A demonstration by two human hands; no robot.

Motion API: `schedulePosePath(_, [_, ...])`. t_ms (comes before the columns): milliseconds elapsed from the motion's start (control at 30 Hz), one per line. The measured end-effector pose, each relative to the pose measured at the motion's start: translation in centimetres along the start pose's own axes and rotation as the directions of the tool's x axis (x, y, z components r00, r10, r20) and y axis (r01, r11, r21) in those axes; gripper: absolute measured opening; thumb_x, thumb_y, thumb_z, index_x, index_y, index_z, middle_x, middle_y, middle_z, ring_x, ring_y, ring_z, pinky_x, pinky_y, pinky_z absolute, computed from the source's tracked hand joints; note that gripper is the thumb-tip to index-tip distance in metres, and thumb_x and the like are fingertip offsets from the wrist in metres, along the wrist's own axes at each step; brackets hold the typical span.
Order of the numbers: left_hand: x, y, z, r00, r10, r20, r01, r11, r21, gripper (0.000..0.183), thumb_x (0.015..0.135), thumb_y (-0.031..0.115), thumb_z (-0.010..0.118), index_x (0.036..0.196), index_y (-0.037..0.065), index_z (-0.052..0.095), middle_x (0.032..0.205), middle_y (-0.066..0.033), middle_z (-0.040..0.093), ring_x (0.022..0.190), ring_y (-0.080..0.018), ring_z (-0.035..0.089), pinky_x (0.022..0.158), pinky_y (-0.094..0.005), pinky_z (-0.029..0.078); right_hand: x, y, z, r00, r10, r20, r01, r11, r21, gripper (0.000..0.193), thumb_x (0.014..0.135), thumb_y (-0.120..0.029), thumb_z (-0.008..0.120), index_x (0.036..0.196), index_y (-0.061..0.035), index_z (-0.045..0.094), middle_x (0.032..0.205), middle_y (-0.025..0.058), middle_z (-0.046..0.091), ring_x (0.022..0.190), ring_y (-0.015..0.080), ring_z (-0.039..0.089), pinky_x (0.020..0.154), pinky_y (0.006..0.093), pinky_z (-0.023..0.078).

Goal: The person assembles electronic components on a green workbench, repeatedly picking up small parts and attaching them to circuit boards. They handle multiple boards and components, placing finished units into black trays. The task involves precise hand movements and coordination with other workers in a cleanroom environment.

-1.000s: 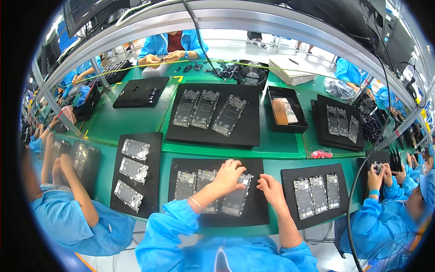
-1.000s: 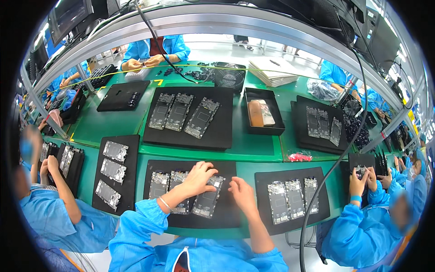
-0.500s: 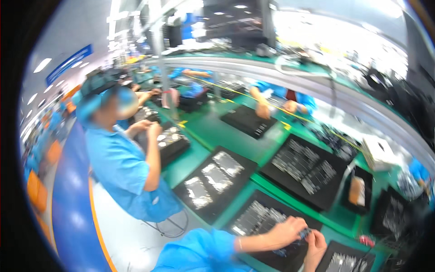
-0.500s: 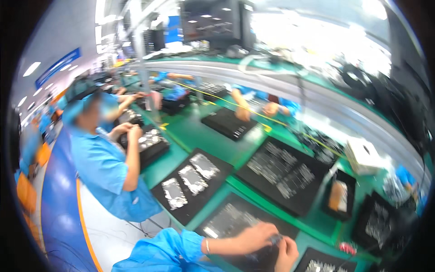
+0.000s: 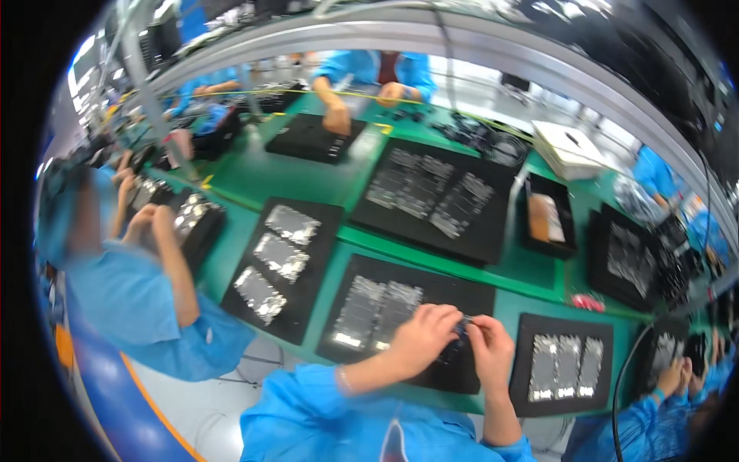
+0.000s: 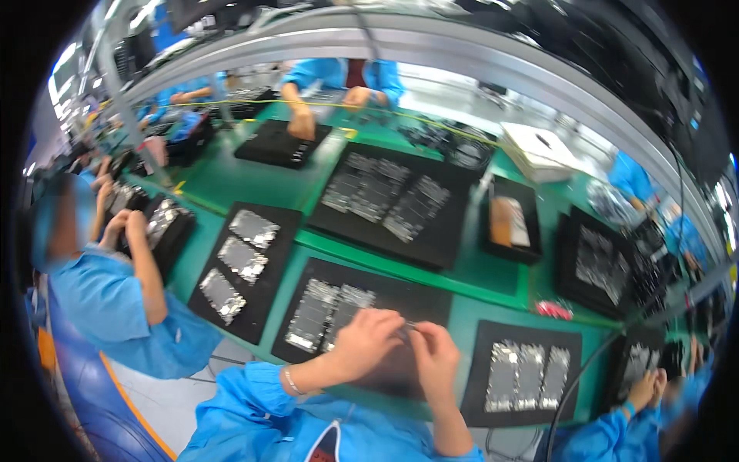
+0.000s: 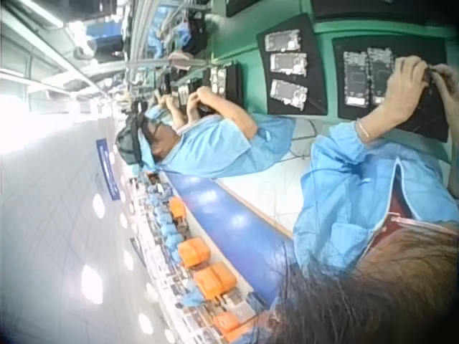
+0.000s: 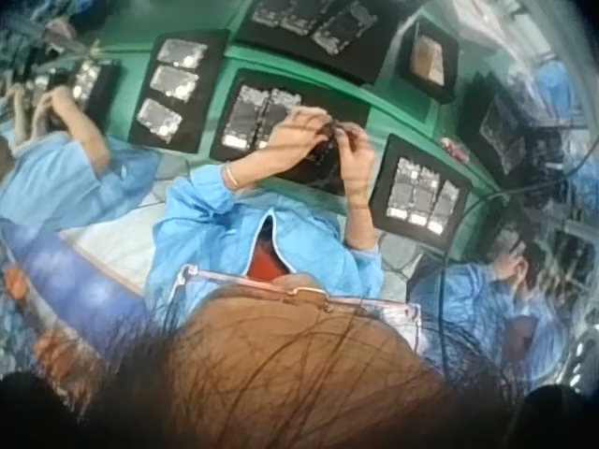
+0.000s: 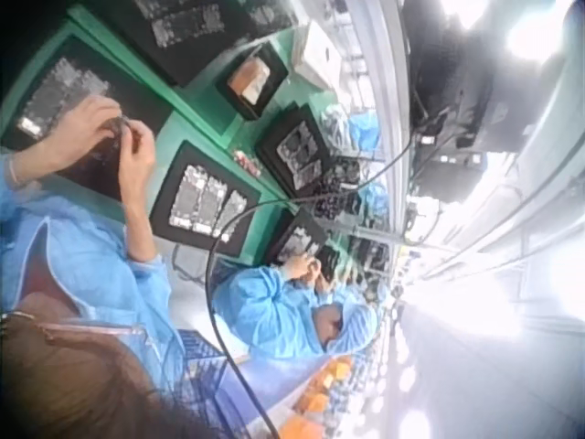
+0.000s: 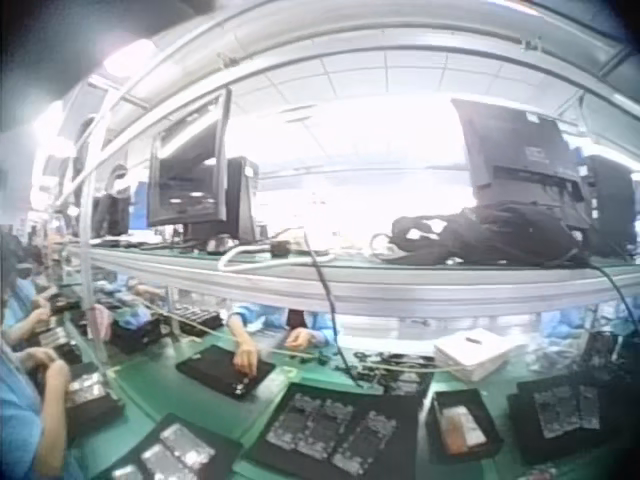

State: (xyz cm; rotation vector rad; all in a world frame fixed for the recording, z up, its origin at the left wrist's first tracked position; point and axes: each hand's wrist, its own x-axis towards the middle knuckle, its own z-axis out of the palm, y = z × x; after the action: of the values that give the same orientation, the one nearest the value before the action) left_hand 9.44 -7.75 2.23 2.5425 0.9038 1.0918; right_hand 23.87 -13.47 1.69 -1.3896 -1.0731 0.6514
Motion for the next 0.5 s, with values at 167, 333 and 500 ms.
schedulePosePath(167, [0.0, 0.9, -0.2, 0.996, 0.086, -0.033, -0.086, 0.996, 0.016, 0.048, 0.069, 0.011, 0.074, 0.112, 0.005, 0.053, 0.11, -0.0096, 0.054, 0.095, -0.0301, 0.055, 0.075, -0.0353, 0.052, -0.8, 0.1, -0.8, 0.997, 0.064, -0.039, -0.065, 0.998, -0.024, 0.014, 0.08, -0.004, 0.068, 0.092, -0.0014, 0.063, 0.088, 0.0076, 0.064, 0.079, 0.0144, 0.063, 0.07, 0.0266, 0.05])
schedulePosePath(333, [-0.6, 1.1, -0.4, 0.994, 0.105, -0.044, -0.103, 0.993, 0.054, 0.048, 0.07, 0.012, 0.075, 0.112, 0.005, 0.053, 0.11, -0.0093, 0.054, 0.094, -0.0304, 0.055, 0.075, -0.0355, 0.052, -1.2, -0.1, -1.0, 0.999, 0.046, -0.021, -0.047, 0.998, -0.047, 0.013, 0.079, -0.005, 0.069, 0.09, -0.0018, 0.063, 0.086, 0.0073, 0.065, 0.077, 0.015, 0.064, 0.069, 0.0269, 0.051])
schedulePosePath(500, [-0.9, 1.3, -0.6, 0.994, 0.101, -0.047, -0.099, 0.994, 0.051, 0.048, 0.069, 0.011, 0.076, 0.111, 0.005, 0.054, 0.11, -0.0091, 0.055, 0.094, -0.0307, 0.055, 0.074, -0.0355, 0.052, -1.4, -0.4, -1.0, 1.0, 0.019, 0.022, -0.018, 0.998, -0.061, 0.009, 0.084, 0.003, 0.062, 0.092, 0.0022, 0.06, 0.085, 0.0029, 0.062, 0.074, 0.0063, 0.058, 0.065, 0.0196, 0.049])
